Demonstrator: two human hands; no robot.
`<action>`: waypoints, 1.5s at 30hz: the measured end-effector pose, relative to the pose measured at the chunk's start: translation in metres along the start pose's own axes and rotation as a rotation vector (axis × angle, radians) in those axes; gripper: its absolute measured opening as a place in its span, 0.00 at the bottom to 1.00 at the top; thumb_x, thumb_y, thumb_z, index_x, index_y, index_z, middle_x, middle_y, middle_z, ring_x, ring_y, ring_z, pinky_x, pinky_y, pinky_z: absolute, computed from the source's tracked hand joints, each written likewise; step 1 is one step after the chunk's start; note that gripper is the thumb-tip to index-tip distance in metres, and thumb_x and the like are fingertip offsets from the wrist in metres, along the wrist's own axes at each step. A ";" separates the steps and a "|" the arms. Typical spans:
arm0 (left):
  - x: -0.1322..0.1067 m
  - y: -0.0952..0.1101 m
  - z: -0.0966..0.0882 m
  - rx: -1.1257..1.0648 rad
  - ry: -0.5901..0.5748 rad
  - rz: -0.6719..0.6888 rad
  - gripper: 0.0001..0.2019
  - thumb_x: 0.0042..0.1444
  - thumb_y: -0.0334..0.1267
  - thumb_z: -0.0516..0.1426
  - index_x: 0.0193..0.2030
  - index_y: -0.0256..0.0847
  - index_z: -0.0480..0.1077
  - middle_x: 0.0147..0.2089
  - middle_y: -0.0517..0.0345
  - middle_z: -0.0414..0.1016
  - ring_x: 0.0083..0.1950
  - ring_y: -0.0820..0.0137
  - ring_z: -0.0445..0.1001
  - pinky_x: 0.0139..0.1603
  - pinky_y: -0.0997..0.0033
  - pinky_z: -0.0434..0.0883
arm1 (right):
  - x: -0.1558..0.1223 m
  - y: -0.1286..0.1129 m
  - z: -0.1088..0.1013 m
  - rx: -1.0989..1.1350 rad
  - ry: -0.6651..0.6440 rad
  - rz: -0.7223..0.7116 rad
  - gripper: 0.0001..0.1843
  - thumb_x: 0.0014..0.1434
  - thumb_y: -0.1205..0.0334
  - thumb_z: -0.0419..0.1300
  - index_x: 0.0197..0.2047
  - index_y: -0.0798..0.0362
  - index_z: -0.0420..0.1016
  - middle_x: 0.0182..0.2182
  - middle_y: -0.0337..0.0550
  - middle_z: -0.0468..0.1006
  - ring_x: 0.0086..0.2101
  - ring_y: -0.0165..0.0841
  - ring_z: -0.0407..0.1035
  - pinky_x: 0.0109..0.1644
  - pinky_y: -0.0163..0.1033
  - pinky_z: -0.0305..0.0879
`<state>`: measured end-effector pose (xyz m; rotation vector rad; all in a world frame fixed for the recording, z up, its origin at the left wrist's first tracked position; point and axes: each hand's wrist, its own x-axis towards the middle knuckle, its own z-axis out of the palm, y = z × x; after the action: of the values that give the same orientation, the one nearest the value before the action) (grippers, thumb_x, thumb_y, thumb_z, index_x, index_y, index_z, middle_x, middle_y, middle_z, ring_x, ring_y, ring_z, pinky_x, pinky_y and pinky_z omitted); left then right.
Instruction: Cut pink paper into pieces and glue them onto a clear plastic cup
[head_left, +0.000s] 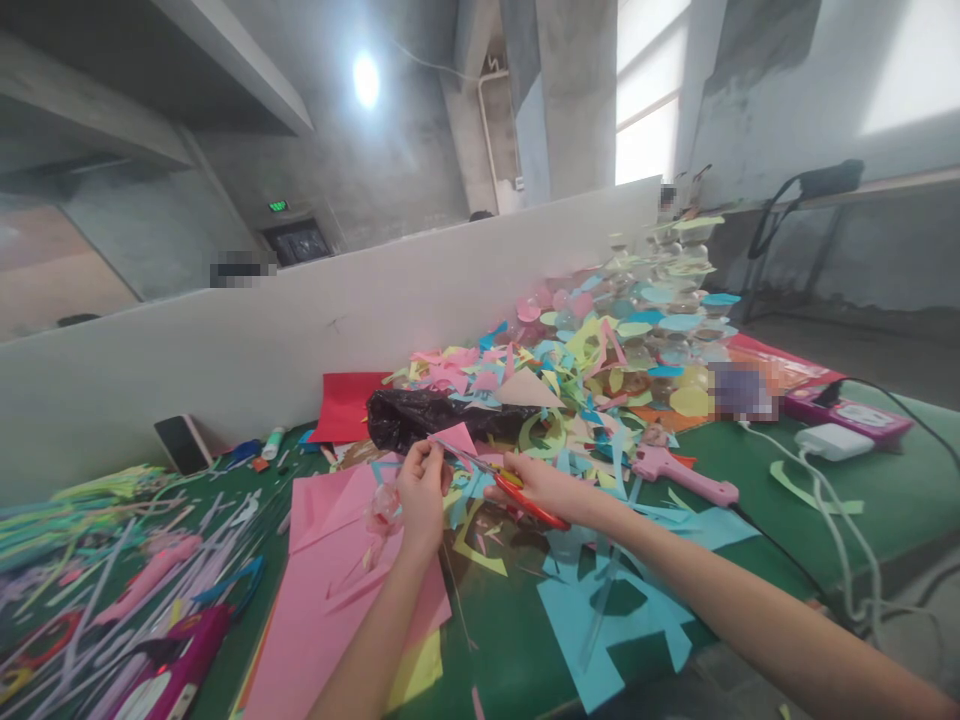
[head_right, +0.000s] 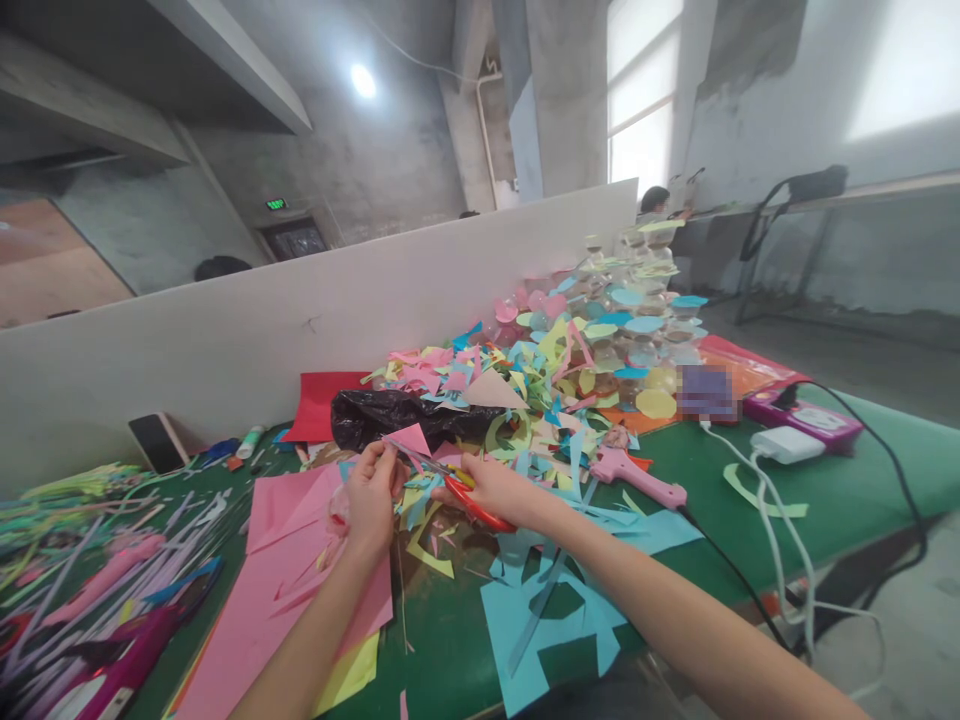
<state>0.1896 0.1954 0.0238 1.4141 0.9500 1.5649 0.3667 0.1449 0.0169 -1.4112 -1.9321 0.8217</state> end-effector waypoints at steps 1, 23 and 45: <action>0.000 0.000 0.000 -0.001 -0.004 0.000 0.13 0.55 0.47 0.58 0.29 0.41 0.62 0.13 0.71 0.52 0.16 0.79 0.51 0.20 0.78 0.50 | 0.000 0.000 0.000 0.004 0.000 0.004 0.28 0.55 0.34 0.56 0.41 0.52 0.67 0.33 0.43 0.75 0.33 0.37 0.70 0.32 0.35 0.61; -0.001 -0.001 0.001 -0.011 -0.029 0.003 0.14 0.53 0.47 0.60 0.28 0.40 0.63 0.13 0.71 0.51 0.15 0.80 0.51 0.18 0.79 0.47 | -0.002 -0.006 -0.002 -0.097 0.030 0.009 0.28 0.56 0.34 0.53 0.41 0.52 0.67 0.36 0.47 0.76 0.36 0.41 0.71 0.34 0.36 0.59; 0.001 -0.011 -0.001 -0.019 -0.060 0.002 0.13 0.55 0.47 0.59 0.31 0.40 0.64 0.13 0.72 0.50 0.15 0.81 0.47 0.18 0.78 0.44 | -0.003 -0.006 0.001 -0.103 0.025 0.067 0.33 0.54 0.30 0.53 0.42 0.54 0.64 0.39 0.54 0.77 0.36 0.44 0.73 0.32 0.37 0.59</action>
<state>0.1894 0.2008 0.0140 1.4411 0.8957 1.5207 0.3628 0.1403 0.0206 -1.5467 -1.9415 0.7406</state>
